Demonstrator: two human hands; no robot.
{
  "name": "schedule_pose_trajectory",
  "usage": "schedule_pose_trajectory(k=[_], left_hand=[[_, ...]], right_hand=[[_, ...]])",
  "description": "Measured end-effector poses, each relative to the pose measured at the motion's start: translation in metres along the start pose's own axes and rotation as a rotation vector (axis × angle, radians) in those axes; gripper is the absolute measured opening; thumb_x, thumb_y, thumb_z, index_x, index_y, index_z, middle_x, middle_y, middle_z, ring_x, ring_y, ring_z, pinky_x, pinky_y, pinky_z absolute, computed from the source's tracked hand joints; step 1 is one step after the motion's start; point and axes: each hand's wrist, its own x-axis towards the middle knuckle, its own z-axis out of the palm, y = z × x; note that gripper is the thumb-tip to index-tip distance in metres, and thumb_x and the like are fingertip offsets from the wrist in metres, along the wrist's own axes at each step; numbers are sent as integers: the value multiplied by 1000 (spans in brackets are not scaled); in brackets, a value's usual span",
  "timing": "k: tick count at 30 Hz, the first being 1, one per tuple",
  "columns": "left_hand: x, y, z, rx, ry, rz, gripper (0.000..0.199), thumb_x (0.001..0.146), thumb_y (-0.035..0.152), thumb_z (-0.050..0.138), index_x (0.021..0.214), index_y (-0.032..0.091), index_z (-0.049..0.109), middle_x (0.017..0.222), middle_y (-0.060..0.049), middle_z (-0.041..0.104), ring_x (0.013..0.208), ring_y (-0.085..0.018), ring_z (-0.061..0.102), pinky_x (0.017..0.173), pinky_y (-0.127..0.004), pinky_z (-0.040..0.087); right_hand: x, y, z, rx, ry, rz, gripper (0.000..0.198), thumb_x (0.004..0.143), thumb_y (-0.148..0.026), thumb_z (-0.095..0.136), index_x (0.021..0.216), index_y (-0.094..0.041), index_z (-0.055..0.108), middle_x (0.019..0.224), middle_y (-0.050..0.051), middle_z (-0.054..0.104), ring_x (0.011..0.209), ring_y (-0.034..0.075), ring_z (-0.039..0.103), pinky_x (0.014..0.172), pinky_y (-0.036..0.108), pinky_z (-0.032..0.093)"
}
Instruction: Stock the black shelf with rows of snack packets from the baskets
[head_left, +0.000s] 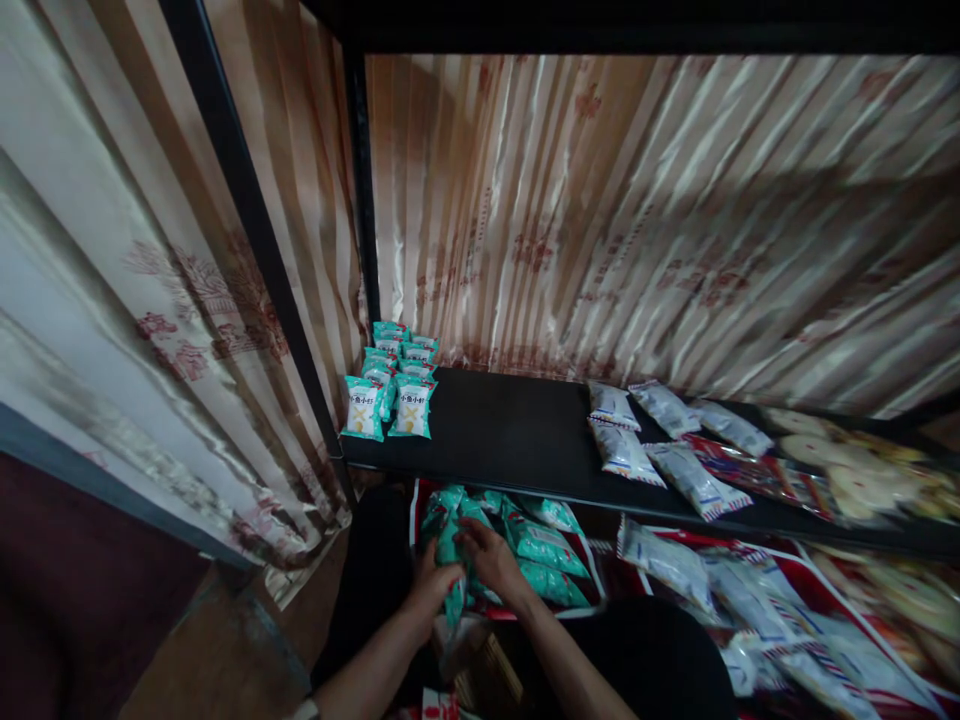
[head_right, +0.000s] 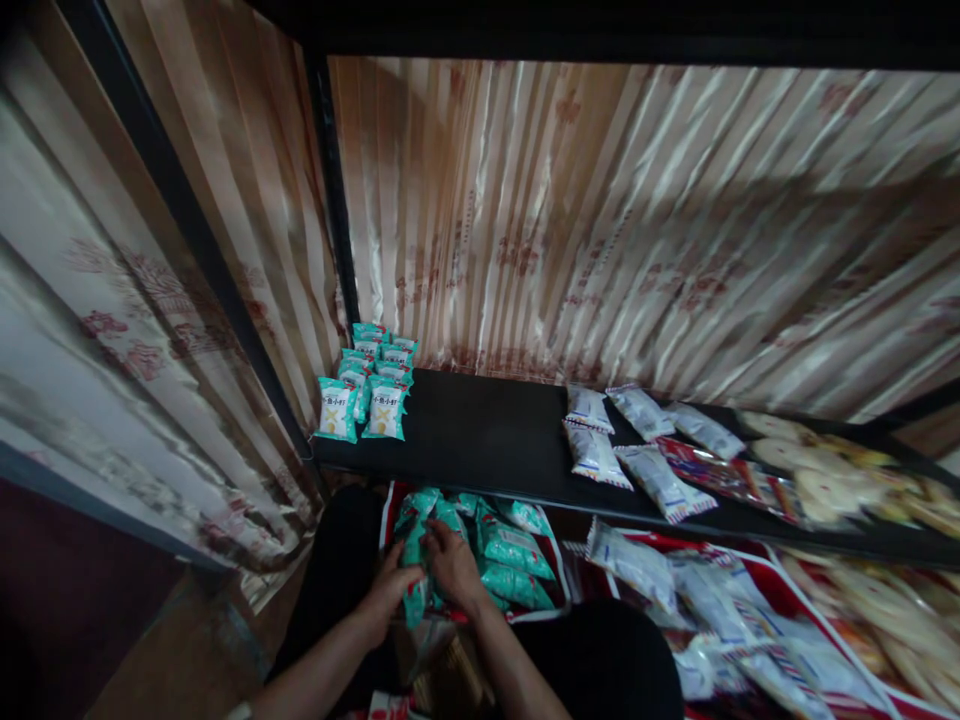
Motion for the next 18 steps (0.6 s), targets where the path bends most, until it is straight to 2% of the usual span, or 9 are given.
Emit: schedule_pose_trajectory(k=[2, 4, 8, 10, 12, 15, 18], left_hand=[[-5, 14, -9, -42, -81, -43, 55, 59, 24, 58, 114, 18, 57, 76, -1, 63, 75, -19, 60, 70, -30, 44], [-10, 30, -20, -70, -155, -49, 48, 60, 28, 57, 107, 17, 61, 70, -1, 62, 68, -18, 59, 65, -29, 44], [-20, 65, -39, -194, -395, -43, 52, 60, 28, 60, 112, 18, 60, 84, -4, 67, 77, -19, 61, 72, -29, 42], [-23, 79, -47, -200, -468, -54, 56, 61, 28, 62, 115, 18, 59, 90, -6, 69, 84, -22, 62, 77, -31, 41], [-22, 90, -52, -191, -485, -46, 54, 61, 25, 64, 114, 17, 60, 93, -6, 69, 88, -23, 62, 81, -32, 41], [-15, 98, -54, -215, -470, -9, 41, 61, 23, 66, 102, 14, 65, 89, -6, 69, 84, -22, 63, 80, -32, 41], [-7, 102, -52, -276, -493, 2, 32, 64, 27, 67, 93, 12, 67, 87, -7, 70, 81, -21, 63, 80, -32, 43]], right_hand=[[-1, -5, -5, 83, 20, -77, 43, 79, -31, 43, 114, -14, 62, 106, 11, 69, 101, 24, 64, 89, 36, 47], [-3, -13, -13, 136, 67, -139, 41, 78, -30, 46, 112, -16, 63, 108, 10, 68, 100, 23, 64, 89, 37, 48], [-9, -32, -34, 123, 70, -224, 38, 75, -34, 55, 109, -20, 65, 108, 9, 66, 97, 22, 63, 85, 36, 50], [-11, -39, -44, 97, 52, -262, 40, 75, -37, 59, 112, -22, 64, 112, 8, 65, 103, 23, 61, 90, 38, 47], [-13, -45, -52, 115, 49, -274, 51, 74, -39, 63, 122, -22, 58, 121, 9, 61, 114, 24, 55, 98, 40, 42], [-15, -54, -59, 249, 48, -180, 73, 71, -43, 66, 135, -18, 42, 125, 12, 58, 117, 25, 53, 97, 40, 43], [-16, -63, -63, 359, -36, -105, 64, 74, -48, 63, 128, -16, 50, 117, 11, 63, 109, 25, 59, 92, 38, 46]])
